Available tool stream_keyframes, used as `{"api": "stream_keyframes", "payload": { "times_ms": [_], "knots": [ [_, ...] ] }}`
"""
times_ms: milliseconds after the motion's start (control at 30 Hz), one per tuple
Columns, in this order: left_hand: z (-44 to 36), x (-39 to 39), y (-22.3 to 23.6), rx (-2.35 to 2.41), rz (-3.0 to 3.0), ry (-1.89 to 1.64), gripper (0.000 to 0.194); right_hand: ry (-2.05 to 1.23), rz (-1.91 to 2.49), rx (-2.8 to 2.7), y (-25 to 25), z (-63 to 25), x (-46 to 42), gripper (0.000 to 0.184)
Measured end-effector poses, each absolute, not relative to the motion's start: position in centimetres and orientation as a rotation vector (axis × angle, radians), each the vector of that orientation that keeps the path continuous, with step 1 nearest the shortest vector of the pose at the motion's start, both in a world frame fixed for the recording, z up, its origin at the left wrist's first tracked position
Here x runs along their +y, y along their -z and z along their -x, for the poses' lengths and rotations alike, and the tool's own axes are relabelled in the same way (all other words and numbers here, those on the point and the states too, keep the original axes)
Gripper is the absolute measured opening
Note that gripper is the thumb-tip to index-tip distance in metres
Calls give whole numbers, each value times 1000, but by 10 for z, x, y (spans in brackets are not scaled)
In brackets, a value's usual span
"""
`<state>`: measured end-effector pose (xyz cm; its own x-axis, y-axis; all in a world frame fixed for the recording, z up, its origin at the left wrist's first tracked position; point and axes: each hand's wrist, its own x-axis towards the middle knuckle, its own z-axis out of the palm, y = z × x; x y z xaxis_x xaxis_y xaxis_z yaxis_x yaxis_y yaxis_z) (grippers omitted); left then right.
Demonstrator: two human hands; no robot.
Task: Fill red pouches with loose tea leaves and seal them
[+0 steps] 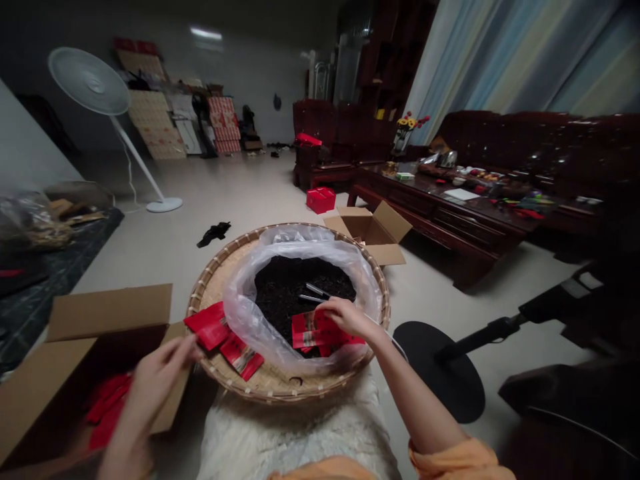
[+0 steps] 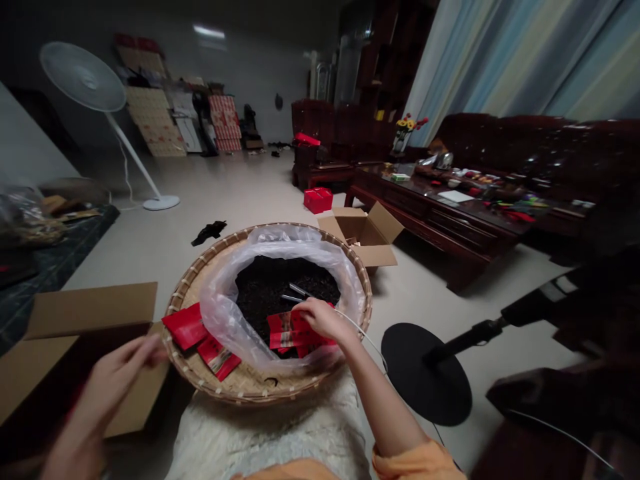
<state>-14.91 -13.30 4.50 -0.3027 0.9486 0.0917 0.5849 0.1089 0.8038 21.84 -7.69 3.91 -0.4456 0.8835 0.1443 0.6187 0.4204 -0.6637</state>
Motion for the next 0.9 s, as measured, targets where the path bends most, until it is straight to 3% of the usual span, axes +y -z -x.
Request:
{"api": "stream_keyframes", "payload": {
  "times_ms": [133, 233, 333, 533, 667, 767, 900],
  "knots": [
    [43, -91, -73, 1341, -1928, -846, 45, -714, 1090, -2327, -55, -191, -64, 30],
    [1, -64, -58, 1274, -1987, -754, 28, -667, 1127, -2142, -48, -185, -62, 27],
    [-2, -52, -35, 1338, -1861, -845, 23, -624, 1283, -1752, -25, -187, -64, 38],
    [-2, -58, -15, 1480, -1867, -931, 24, -1084, 1260, -1210, 11, -181, -74, 42],
    [-8, -63, -9, 1541, -2011, -869, 30, -1141, 1230, -1123, 14, -177, -77, 41],
    [-10, -65, 0, 1507, -2099, -834, 25, -1055, 1298, -1177, 17, -178, -81, 37],
    [-11, -70, 13, 1491, -2093, -768, 16, -731, 1459, -1359, 24, -181, -90, 16]
  ]
}}
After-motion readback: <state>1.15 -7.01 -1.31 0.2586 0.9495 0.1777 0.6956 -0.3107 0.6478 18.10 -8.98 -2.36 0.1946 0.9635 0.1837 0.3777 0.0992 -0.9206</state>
